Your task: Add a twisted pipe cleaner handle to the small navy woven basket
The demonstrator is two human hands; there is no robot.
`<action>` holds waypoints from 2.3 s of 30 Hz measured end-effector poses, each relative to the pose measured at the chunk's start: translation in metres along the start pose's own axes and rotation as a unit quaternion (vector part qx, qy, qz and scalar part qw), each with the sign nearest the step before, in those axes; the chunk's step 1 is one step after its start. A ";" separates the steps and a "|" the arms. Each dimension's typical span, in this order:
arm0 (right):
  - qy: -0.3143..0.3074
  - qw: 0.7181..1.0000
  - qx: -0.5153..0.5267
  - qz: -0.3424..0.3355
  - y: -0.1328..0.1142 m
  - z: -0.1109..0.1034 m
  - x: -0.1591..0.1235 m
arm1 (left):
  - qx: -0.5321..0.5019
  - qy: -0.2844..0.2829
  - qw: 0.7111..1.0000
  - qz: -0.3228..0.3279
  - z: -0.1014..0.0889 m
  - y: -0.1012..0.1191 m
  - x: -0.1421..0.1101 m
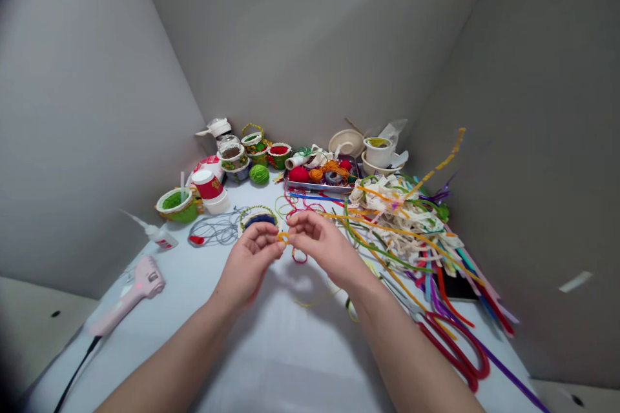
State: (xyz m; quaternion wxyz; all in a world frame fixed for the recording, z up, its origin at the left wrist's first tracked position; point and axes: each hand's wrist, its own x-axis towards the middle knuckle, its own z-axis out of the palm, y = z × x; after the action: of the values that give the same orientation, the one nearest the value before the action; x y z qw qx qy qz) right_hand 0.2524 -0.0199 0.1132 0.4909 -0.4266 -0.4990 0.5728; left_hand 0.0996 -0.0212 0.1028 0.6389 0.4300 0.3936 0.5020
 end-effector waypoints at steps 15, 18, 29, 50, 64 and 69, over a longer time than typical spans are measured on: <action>0.050 0.980 -0.160 -0.108 0.001 0.009 -0.005 | -0.072 0.034 0.996 -0.033 0.006 -0.001 -0.002; 0.050 0.981 -0.157 -0.100 0.002 0.009 -0.005 | -0.062 0.037 0.997 -0.037 0.007 -0.001 -0.002; 0.050 0.981 -0.160 -0.098 0.002 0.007 -0.008 | 0.025 -0.006 1.000 -0.003 -0.005 -0.001 0.004; 0.030 0.910 -0.386 -0.150 -0.010 0.003 -0.016 | 0.184 -0.001 0.982 0.041 -0.002 0.007 -0.001; -0.039 0.952 -0.298 -0.058 -0.013 -0.007 -0.014 | 0.212 -0.084 0.973 -0.029 -0.012 0.015 0.004; 0.005 0.965 -0.257 -0.050 -0.008 -0.006 -0.009 | 0.146 -0.057 0.987 -0.023 -0.011 0.009 0.005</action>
State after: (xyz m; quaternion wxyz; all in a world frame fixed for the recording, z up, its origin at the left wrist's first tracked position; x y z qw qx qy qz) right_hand 0.2611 -0.0272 0.1200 0.3954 -0.5158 -0.6475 0.3980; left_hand 0.0872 -0.0133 0.1072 0.6017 0.5374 0.4359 0.3989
